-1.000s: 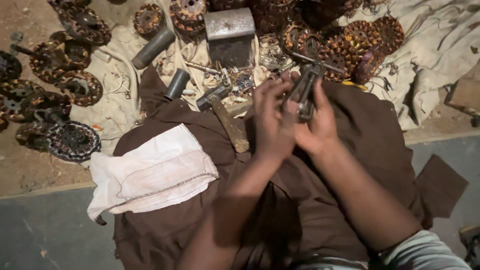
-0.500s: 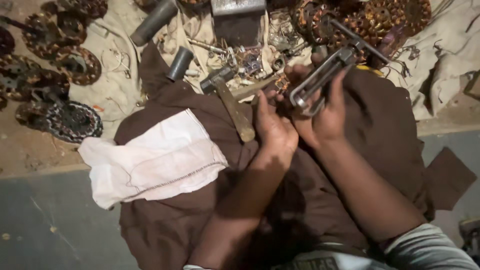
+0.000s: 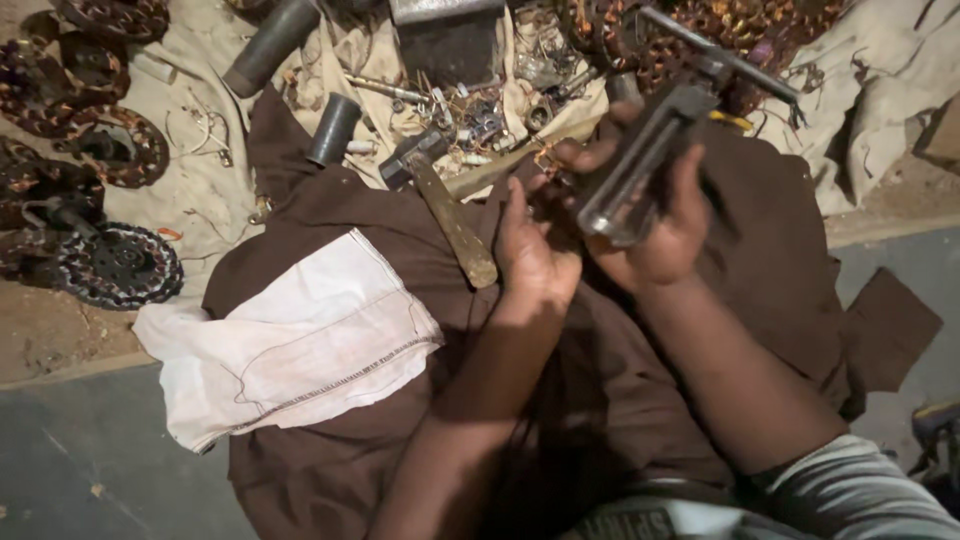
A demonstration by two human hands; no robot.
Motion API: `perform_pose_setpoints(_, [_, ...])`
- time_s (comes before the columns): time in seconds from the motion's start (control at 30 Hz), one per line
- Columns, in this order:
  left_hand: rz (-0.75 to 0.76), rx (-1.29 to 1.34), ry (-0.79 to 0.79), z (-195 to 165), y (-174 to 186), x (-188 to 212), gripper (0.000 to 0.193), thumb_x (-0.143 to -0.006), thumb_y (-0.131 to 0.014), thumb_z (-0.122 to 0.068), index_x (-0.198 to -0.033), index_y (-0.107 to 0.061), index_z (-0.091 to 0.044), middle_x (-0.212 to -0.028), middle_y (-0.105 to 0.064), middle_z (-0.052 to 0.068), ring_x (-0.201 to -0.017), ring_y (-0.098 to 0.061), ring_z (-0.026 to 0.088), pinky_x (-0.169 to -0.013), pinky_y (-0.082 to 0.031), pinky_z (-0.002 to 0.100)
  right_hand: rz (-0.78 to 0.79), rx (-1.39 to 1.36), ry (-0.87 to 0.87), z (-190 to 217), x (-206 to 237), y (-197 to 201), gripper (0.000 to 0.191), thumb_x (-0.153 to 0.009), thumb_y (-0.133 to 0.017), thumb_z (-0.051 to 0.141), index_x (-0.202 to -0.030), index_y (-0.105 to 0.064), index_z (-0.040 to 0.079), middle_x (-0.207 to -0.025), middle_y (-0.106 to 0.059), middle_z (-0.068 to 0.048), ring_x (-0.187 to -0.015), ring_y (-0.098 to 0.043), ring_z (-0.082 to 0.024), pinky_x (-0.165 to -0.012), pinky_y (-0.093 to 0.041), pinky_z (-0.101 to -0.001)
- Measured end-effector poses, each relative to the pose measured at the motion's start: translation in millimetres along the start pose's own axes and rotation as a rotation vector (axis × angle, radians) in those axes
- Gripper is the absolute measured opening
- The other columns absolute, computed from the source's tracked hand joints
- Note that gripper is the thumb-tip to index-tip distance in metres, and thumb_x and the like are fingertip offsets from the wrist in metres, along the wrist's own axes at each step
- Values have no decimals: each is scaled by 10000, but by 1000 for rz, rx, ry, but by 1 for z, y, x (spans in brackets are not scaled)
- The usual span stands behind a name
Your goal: The person sits on the floor and dismantles copper motor stators, hammering the components and using a punch on a metal block, then pulls copper windings out of the stator housings with pliers. Many dismantled stators lie on a cloth around them.
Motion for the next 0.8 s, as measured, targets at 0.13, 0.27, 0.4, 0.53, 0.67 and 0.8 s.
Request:
perform_pose_setpoints(0.13, [80, -172, 44, -20, -28, 3, 316, -1030, -581, -421, -971, -612, -112, -848, -581, 18, -856, -594, 210, -771, -540, 363, 46, 7, -38, 18, -4, 7, 604, -1217, -415, 546, -1484, -442, 5, -1058, -658, -164, -979, -650, -288, -1000, -481, -430])
perform_pose_setpoints(0.27, [142, -374, -296, -73, -64, -4, 469, -1128, -545, -485, -818, -447, -146, -732, -439, -18, -676, -432, 174, -610, -400, 329, 57, -244, -414, 4, 1, -4, 824, -1043, -414, 654, -1513, -468, -20, -1081, -643, -180, -950, -662, -309, -852, -560, -503])
perform_pose_setpoints(0.4, [495, -635, -506, -111, -125, -6, 571, -1152, -466, -550, -807, -436, -96, -837, -483, 20, -842, -498, 184, -840, -415, 348, 183, -456, -654, -26, 10, -30, 833, -1069, -407, 661, -1533, -464, -29, -1075, -606, -174, -945, -632, -309, -822, -550, -450])
perform_pose_setpoints(0.53, [654, -932, -603, -124, -164, 9, 561, -1107, -454, -594, -899, -486, -75, -879, -564, 34, -968, -647, 227, -955, -452, 352, 232, -770, -847, -41, 17, -35, 771, -1092, -379, 619, -1475, -474, -43, -1066, -616, -179, -923, -640, -296, -723, -562, -400])
perform_pose_setpoints(0.67, [977, -1245, -438, -72, -186, 37, 713, -964, -573, -690, -1120, -599, 5, -1022, -702, 129, -1043, -663, 304, -969, -544, 415, 46, 17, -923, -64, 30, 1, 633, -1023, -451, 605, -1285, -508, 31, -940, -685, -135, -783, -679, -278, -613, -570, -421])
perform_pose_setpoints(0.8, [821, -2625, -251, -25, -187, 25, 680, -961, -400, -730, -1121, -720, -151, -1134, -714, 108, -1073, -656, 351, -933, -501, 496, 379, 351, -937, -80, 42, -13, 589, -1106, -531, 440, -1256, -610, -124, -1021, -741, -154, -919, -724, -251, -804, -595, -358])
Point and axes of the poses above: each hand's wrist, its own x-axis away from the middle knuckle, its own y-axis out of the back of the hand, z = x × y, the point moved 6 cm from there along -x, towards the middle knuckle
